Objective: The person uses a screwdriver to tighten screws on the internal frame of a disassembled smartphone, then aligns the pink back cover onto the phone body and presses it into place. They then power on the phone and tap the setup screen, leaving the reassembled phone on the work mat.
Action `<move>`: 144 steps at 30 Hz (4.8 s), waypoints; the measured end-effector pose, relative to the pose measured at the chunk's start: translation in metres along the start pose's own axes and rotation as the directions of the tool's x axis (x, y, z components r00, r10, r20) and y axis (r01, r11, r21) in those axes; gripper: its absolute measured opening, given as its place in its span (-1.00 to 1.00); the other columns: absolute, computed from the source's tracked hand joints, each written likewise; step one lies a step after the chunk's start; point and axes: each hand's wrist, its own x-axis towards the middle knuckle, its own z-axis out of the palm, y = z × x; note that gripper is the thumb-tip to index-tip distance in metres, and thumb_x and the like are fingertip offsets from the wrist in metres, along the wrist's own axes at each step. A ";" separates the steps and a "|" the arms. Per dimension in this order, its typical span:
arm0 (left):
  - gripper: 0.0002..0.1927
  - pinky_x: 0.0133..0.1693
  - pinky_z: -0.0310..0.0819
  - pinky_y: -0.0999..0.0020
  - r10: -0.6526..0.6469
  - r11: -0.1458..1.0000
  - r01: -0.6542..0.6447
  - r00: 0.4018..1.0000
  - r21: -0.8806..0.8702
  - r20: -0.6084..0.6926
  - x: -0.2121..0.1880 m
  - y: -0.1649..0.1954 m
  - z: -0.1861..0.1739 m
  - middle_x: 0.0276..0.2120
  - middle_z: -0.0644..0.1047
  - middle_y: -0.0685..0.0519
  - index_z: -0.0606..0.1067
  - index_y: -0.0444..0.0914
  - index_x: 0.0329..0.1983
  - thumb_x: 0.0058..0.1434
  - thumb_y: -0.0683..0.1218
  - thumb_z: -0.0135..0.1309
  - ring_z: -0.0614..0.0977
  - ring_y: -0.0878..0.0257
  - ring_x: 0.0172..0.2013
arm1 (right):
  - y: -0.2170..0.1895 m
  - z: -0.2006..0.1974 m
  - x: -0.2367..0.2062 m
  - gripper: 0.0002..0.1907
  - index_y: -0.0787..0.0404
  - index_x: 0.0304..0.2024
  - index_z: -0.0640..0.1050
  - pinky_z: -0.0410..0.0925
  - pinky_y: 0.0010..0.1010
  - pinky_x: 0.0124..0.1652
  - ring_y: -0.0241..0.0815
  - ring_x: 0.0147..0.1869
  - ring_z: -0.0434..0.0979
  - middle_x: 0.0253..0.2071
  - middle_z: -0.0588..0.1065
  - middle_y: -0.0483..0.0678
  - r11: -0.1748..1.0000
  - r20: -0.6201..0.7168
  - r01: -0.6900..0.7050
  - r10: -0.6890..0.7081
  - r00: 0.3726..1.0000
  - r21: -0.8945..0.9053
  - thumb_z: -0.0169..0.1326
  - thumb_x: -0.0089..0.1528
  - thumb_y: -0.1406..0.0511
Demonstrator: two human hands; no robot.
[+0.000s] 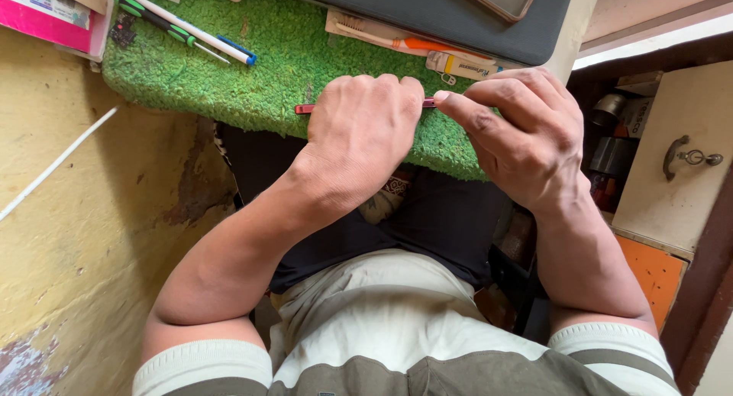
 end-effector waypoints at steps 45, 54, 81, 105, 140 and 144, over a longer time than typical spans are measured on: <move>-0.85 -0.43 0.57 0.20 -0.005 1.000 0.005 1.000 0.028 -0.013 -0.001 0.004 0.001 -0.51 0.59 -0.02 0.53 -0.18 -0.40 0.27 -0.11 0.01 0.68 0.09 -0.48 | 0.026 0.023 -0.010 -0.80 0.28 -0.17 0.60 0.50 -0.33 -0.24 -0.05 -0.19 0.66 -0.24 0.60 0.03 0.962 -0.127 0.111 -0.081 0.989 0.248 0.33 0.21 0.52; -0.85 -0.44 0.56 0.21 -0.005 1.000 0.005 1.000 0.029 -0.013 0.000 0.005 0.002 -0.53 0.59 -0.01 0.52 -0.17 -0.39 0.28 -0.10 0.01 0.68 0.11 -0.50 | 0.026 0.023 -0.010 -0.79 0.27 -0.14 0.63 0.50 -0.37 -0.22 -0.07 -0.15 0.64 -0.19 0.60 0.00 0.968 -0.105 0.118 -0.096 0.990 0.222 0.37 0.23 0.53; -0.86 -0.48 0.57 0.23 -0.017 0.998 0.015 1.000 0.065 0.025 0.003 0.003 0.004 -0.53 0.60 -0.02 0.54 -0.18 -0.38 0.28 -0.09 0.02 0.69 0.11 -0.50 | 0.032 0.038 -0.027 -0.83 0.30 -0.21 0.56 0.51 -0.38 -0.22 -0.09 -0.14 0.68 -0.09 0.61 0.05 0.975 -0.050 0.051 -0.041 0.998 0.216 0.34 0.34 0.50; -0.85 -0.29 0.48 -0.07 0.239 0.861 -0.138 0.959 -0.489 0.150 0.000 -0.034 -0.020 -0.38 0.59 -0.14 0.53 -0.26 -0.17 0.26 -0.12 0.02 0.63 -0.14 -0.33 | 0.037 0.041 -0.029 -0.85 0.34 -0.15 0.48 0.53 -0.33 -0.24 -0.06 -0.21 0.65 -0.19 0.58 0.12 0.964 -0.356 0.083 0.012 0.934 0.251 0.22 0.34 0.54; -0.03 -0.10 0.64 0.10 0.100 -0.638 0.225 0.972 -0.737 0.211 0.006 -0.031 0.026 -0.16 0.59 -0.15 0.46 -0.39 0.18 0.33 0.56 -0.35 0.67 0.06 -0.23 | 0.020 0.072 -0.056 -0.78 0.34 -0.02 0.50 0.50 -0.53 -0.12 -0.19 0.00 0.52 0.03 0.45 0.12 0.785 -0.250 -0.165 0.378 0.891 0.597 0.25 0.37 0.38; -0.09 -0.07 0.62 0.15 0.111 -0.616 0.209 0.978 -0.759 0.179 0.004 -0.037 0.037 -0.17 0.58 -0.17 0.45 -0.43 0.17 0.41 0.50 -0.34 0.66 0.09 -0.21 | 0.022 0.072 -0.056 -0.60 0.28 0.03 0.56 0.45 -0.39 0.00 -0.12 0.13 0.44 0.13 0.33 0.09 0.883 -0.271 -0.054 0.200 0.942 0.465 0.31 0.30 0.16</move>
